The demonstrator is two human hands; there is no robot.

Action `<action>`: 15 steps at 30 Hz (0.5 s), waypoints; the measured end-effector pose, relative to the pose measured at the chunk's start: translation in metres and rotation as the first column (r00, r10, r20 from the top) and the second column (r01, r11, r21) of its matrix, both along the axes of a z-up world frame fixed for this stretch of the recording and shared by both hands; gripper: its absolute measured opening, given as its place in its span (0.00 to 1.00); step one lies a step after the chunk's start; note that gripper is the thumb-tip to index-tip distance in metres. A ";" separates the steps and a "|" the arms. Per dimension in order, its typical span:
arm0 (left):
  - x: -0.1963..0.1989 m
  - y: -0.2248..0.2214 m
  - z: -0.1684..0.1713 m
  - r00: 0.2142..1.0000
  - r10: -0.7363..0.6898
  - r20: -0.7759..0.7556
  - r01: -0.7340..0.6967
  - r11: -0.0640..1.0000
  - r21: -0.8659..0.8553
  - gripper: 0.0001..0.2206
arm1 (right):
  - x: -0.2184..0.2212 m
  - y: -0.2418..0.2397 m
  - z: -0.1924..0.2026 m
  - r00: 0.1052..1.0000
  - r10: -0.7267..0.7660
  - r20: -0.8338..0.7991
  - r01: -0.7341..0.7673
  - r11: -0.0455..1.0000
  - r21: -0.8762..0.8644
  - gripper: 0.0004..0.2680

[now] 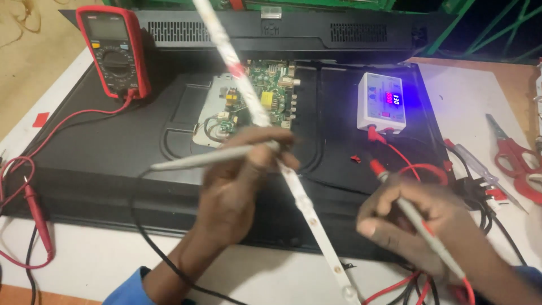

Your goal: Testing LED backlight strips from a television using a dedicated LED tester and multimeter probes to identify faulty components.

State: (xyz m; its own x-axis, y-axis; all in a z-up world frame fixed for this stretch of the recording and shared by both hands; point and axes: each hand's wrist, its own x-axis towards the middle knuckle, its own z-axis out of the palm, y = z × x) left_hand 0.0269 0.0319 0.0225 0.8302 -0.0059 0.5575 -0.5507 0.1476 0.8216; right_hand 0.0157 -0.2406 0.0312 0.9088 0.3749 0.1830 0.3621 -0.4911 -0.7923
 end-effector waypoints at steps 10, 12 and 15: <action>-0.016 -0.024 -0.003 0.919 -0.256 -0.299 0.309 0.939 0.148 0.21 | -0.008 0.016 -0.021 0.955 -0.058 -0.291 0.108 0.981 0.159 0.15; -0.014 -0.024 -0.004 0.961 -0.166 -0.223 0.188 0.979 0.081 0.20 | -0.010 0.021 -0.020 0.887 -0.244 -0.392 0.293 0.953 0.071 0.17; -0.014 -0.019 -0.005 0.998 0.054 0.025 -0.059 0.948 0.312 0.19 | -0.010 0.021 -0.022 0.848 -0.277 -0.451 0.335 0.941 0.051 0.16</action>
